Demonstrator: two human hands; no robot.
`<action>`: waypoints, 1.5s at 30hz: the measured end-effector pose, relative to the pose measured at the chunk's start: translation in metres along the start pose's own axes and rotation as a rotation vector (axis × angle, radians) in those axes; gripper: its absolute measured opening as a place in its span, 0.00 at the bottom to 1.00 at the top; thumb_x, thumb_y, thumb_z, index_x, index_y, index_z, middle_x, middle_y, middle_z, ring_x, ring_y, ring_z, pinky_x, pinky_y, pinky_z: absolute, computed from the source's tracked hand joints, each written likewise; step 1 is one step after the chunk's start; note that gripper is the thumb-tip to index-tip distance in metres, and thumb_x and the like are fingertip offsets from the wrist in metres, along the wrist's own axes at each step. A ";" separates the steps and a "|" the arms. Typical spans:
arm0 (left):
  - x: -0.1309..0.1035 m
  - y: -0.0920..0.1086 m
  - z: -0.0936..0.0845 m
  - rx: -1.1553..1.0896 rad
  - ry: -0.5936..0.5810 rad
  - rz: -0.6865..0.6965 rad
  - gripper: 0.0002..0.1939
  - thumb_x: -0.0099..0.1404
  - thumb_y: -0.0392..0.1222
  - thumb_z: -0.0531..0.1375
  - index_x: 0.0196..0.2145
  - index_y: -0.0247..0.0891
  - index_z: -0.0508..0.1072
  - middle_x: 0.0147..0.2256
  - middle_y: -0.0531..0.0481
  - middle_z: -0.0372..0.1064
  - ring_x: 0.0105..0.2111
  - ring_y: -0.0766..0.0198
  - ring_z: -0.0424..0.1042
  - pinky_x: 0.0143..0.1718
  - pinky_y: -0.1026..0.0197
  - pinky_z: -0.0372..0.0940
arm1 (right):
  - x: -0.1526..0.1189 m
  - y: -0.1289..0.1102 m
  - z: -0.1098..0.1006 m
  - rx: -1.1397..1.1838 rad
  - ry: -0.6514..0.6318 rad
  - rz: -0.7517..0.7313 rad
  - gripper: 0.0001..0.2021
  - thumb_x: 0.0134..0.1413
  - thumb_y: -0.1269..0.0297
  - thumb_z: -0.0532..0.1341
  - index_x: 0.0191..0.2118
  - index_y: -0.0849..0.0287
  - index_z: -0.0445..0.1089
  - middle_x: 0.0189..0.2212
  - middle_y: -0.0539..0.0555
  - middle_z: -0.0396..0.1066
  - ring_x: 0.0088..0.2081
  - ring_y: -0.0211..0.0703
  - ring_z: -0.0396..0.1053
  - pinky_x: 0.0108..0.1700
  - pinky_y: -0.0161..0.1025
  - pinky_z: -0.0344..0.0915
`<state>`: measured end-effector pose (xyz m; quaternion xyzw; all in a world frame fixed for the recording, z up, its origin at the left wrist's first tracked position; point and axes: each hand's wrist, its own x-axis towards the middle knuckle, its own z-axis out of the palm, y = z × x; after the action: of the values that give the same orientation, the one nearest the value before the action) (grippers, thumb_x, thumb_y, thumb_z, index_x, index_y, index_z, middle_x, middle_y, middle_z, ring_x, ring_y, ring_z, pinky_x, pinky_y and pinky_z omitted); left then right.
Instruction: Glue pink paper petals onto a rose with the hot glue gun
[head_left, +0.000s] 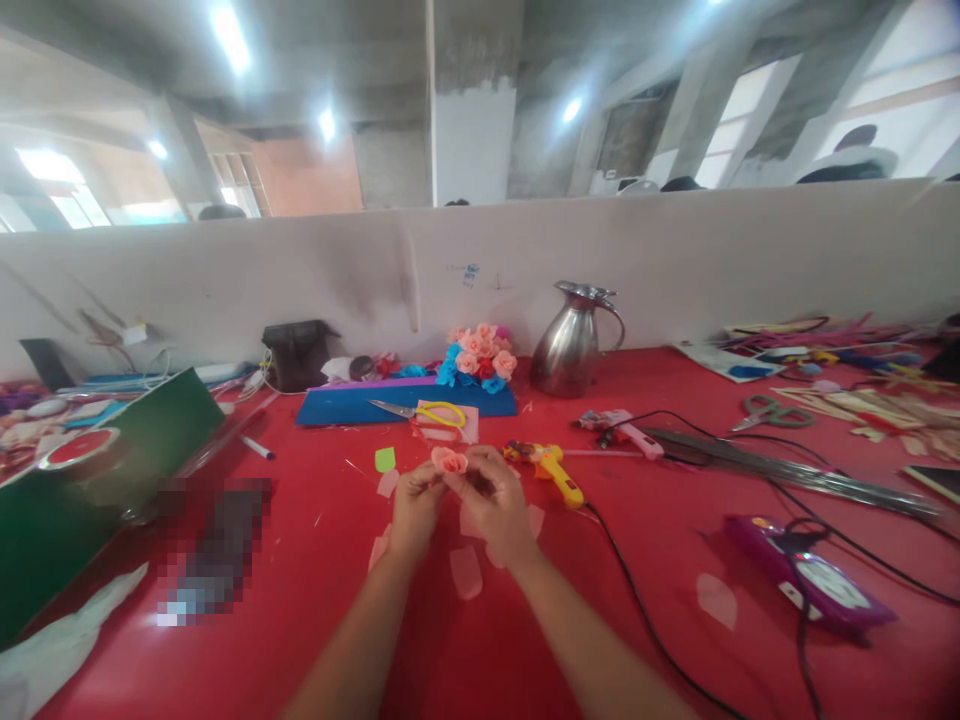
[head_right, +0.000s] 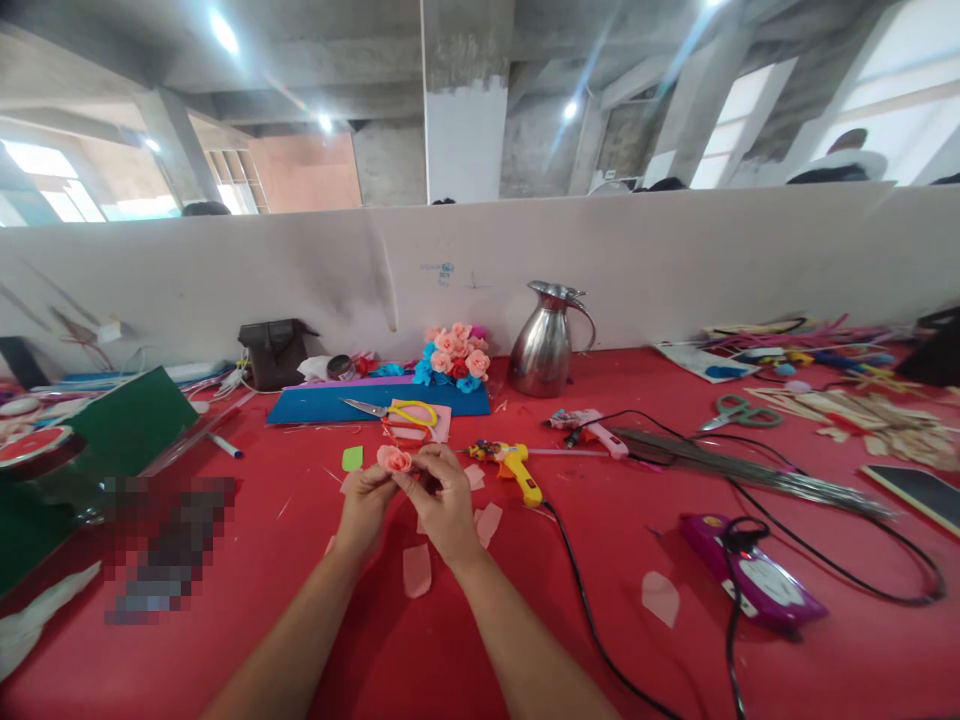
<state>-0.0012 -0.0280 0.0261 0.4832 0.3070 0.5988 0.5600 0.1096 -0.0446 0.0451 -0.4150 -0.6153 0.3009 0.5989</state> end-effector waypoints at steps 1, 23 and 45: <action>0.000 0.000 0.000 0.008 0.005 -0.002 0.10 0.52 0.36 0.62 0.34 0.36 0.79 0.32 0.46 0.76 0.36 0.57 0.72 0.42 0.56 0.64 | 0.000 0.000 0.000 0.003 0.002 0.003 0.05 0.49 0.61 0.62 0.33 0.55 0.71 0.34 0.52 0.63 0.32 0.39 0.63 0.31 0.35 0.61; 0.006 -0.012 -0.016 0.716 0.259 0.364 0.07 0.56 0.41 0.59 0.31 0.40 0.78 0.30 0.47 0.75 0.31 0.61 0.71 0.35 0.58 0.65 | -0.007 0.000 -0.002 -0.175 0.204 -0.193 0.08 0.51 0.68 0.61 0.38 0.54 0.67 0.33 0.51 0.62 0.27 0.35 0.60 0.28 0.34 0.61; 0.008 -0.016 -0.018 0.656 0.334 0.283 0.06 0.54 0.43 0.61 0.27 0.40 0.77 0.27 0.50 0.74 0.28 0.63 0.71 0.32 0.62 0.65 | 0.007 0.004 -0.004 0.318 0.194 0.382 0.16 0.48 0.48 0.57 0.27 0.57 0.65 0.17 0.47 0.62 0.17 0.35 0.57 0.18 0.33 0.51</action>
<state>-0.0111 -0.0145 0.0075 0.5701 0.4992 0.6106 0.2300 0.1146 -0.0370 0.0458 -0.4511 -0.4105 0.4604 0.6450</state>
